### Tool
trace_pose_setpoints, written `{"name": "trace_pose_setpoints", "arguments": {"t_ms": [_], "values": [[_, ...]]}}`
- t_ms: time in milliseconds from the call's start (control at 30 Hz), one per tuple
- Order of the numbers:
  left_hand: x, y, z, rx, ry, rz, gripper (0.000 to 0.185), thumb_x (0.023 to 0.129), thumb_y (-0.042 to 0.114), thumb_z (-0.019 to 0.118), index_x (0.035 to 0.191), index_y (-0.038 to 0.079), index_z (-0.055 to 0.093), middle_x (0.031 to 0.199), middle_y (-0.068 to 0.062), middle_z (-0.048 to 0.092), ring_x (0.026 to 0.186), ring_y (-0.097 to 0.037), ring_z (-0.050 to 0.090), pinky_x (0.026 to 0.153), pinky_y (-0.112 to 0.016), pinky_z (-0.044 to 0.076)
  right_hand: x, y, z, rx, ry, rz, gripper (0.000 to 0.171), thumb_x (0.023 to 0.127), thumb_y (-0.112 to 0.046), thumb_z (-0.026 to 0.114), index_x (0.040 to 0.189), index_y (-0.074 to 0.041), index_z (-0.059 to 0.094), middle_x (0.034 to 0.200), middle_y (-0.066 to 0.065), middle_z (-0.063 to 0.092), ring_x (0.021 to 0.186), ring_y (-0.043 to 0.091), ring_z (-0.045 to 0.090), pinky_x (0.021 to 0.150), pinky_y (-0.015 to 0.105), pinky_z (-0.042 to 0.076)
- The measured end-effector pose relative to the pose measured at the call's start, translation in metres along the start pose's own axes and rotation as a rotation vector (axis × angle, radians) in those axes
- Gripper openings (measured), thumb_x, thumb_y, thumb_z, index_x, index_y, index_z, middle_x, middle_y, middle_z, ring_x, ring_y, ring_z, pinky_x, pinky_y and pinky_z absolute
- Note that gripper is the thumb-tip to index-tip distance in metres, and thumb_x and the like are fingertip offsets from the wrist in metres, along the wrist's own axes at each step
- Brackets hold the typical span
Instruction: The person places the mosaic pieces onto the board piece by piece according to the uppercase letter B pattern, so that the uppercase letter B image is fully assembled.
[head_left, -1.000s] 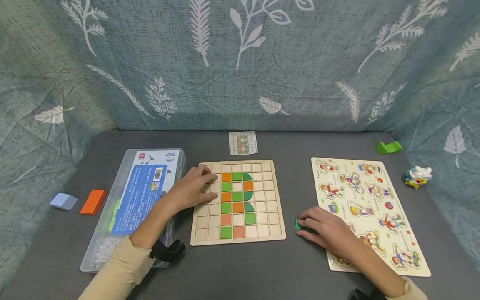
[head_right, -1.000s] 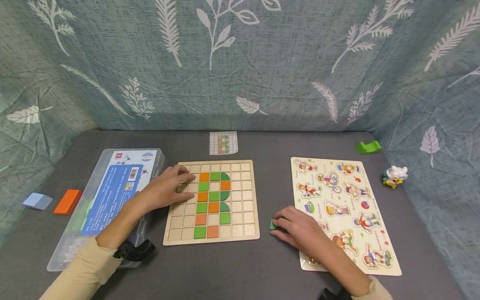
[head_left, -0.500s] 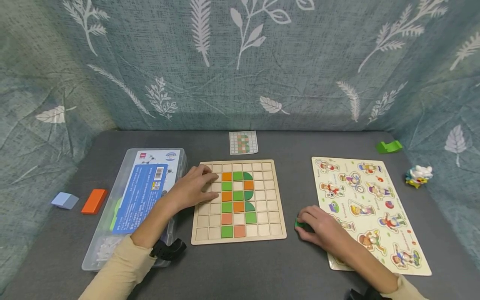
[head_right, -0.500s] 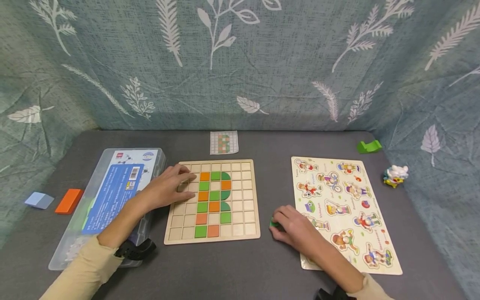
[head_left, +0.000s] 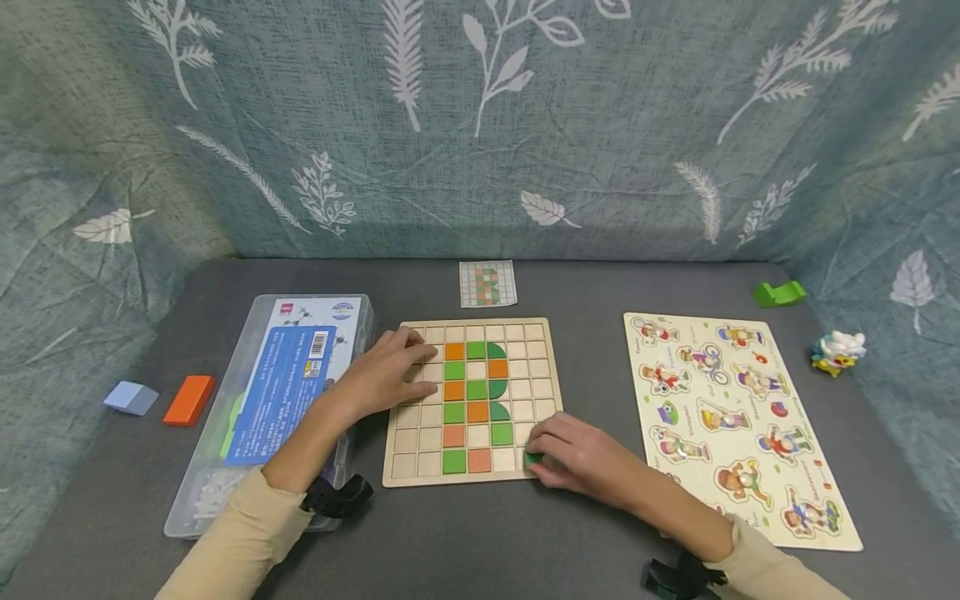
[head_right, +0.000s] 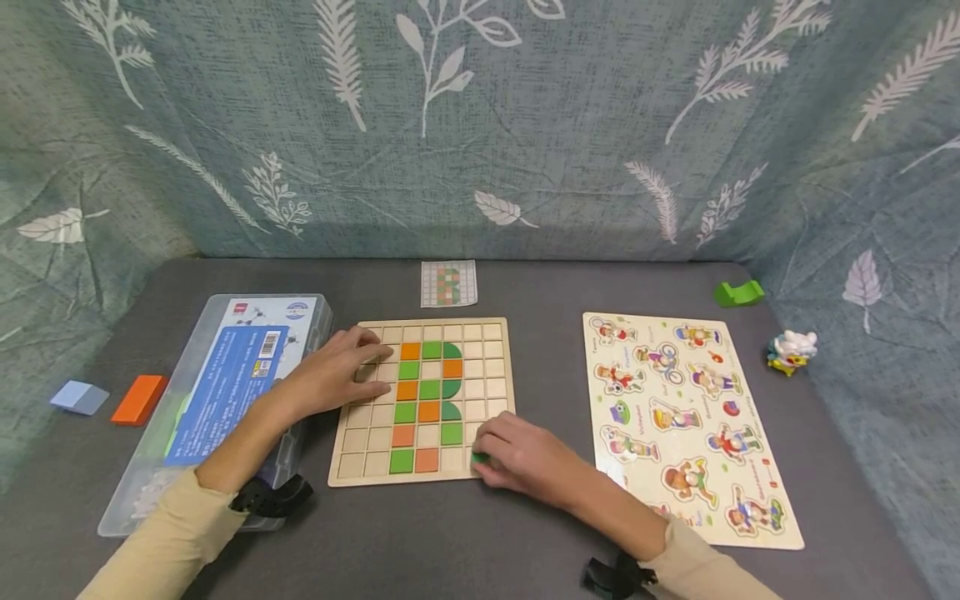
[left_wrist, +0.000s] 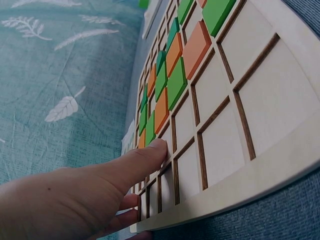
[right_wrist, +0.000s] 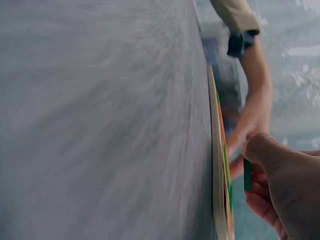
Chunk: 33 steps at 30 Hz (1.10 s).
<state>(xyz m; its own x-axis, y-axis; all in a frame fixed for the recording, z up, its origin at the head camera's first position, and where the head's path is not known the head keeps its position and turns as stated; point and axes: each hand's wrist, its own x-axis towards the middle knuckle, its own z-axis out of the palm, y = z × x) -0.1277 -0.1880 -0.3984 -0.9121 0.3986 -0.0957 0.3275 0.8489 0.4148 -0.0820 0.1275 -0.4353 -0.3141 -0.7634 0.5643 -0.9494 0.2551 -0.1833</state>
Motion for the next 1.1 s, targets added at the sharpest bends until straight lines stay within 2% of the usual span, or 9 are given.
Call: {"name": "trace_pose_setpoints", "arguments": {"t_ms": [100, 333, 667, 900, 1100], "values": [[0.000, 0.001, 0.001, -0.007, -0.003, 0.003, 0.052, 0.089, 0.032, 0.071, 0.134, 0.009, 0.058, 0.131, -0.013, 0.049, 0.114, -0.029, 0.045, 0.089, -0.049, 0.045, 0.011, -0.003, 0.009, -0.033, -0.030, -0.044, 0.015, 0.082, -0.015, 0.076, 0.093, -0.011, 0.067, 0.097, -0.002, 0.065, 0.089, 0.007, 0.060, 0.077, 0.018, 0.051], [0.001, 0.005, 0.002, -0.007, -0.008, 0.009, 0.051, 0.090, 0.032, 0.070, 0.134, 0.010, 0.058, 0.132, -0.013, 0.048, 0.114, -0.029, 0.045, 0.087, -0.050, 0.045, 0.021, -0.005, 0.018, -0.072, -0.070, -0.078, 0.017, 0.081, -0.017, 0.078, 0.094, -0.012, 0.068, 0.096, -0.003, 0.065, 0.089, 0.006, 0.060, 0.078, 0.019, 0.051], [0.001, 0.006, 0.000, 0.018, 0.002, 0.021, 0.050, 0.089, 0.032, 0.070, 0.132, 0.009, 0.059, 0.131, -0.013, 0.049, 0.113, -0.029, 0.046, 0.088, -0.049, 0.046, 0.019, -0.008, 0.019, -0.054, -0.088, -0.060, 0.011, 0.083, -0.010, 0.074, 0.093, -0.012, 0.069, 0.098, -0.003, 0.064, 0.090, 0.008, 0.059, 0.078, 0.019, 0.051], [-0.001, 0.005, 0.001, 0.006, 0.008, 0.019, 0.051, 0.089, 0.032, 0.071, 0.133, 0.008, 0.059, 0.131, -0.014, 0.049, 0.114, -0.029, 0.046, 0.088, -0.049, 0.046, 0.018, -0.014, 0.019, -0.153, -0.126, -0.065, 0.012, 0.083, -0.013, 0.074, 0.094, -0.014, 0.072, 0.097, -0.007, 0.067, 0.091, 0.007, 0.060, 0.083, 0.021, 0.050], [-0.002, 0.006, 0.004, 0.004, 0.010, 0.019, 0.052, 0.088, 0.031, 0.071, 0.132, 0.007, 0.059, 0.132, -0.015, 0.048, 0.114, -0.030, 0.046, 0.088, -0.048, 0.046, 0.025, -0.006, 0.005, -0.121, -0.144, -0.018, 0.016, 0.085, -0.016, 0.073, 0.101, -0.013, 0.073, 0.103, -0.003, 0.069, 0.097, 0.010, 0.062, 0.085, 0.024, 0.052]]}}
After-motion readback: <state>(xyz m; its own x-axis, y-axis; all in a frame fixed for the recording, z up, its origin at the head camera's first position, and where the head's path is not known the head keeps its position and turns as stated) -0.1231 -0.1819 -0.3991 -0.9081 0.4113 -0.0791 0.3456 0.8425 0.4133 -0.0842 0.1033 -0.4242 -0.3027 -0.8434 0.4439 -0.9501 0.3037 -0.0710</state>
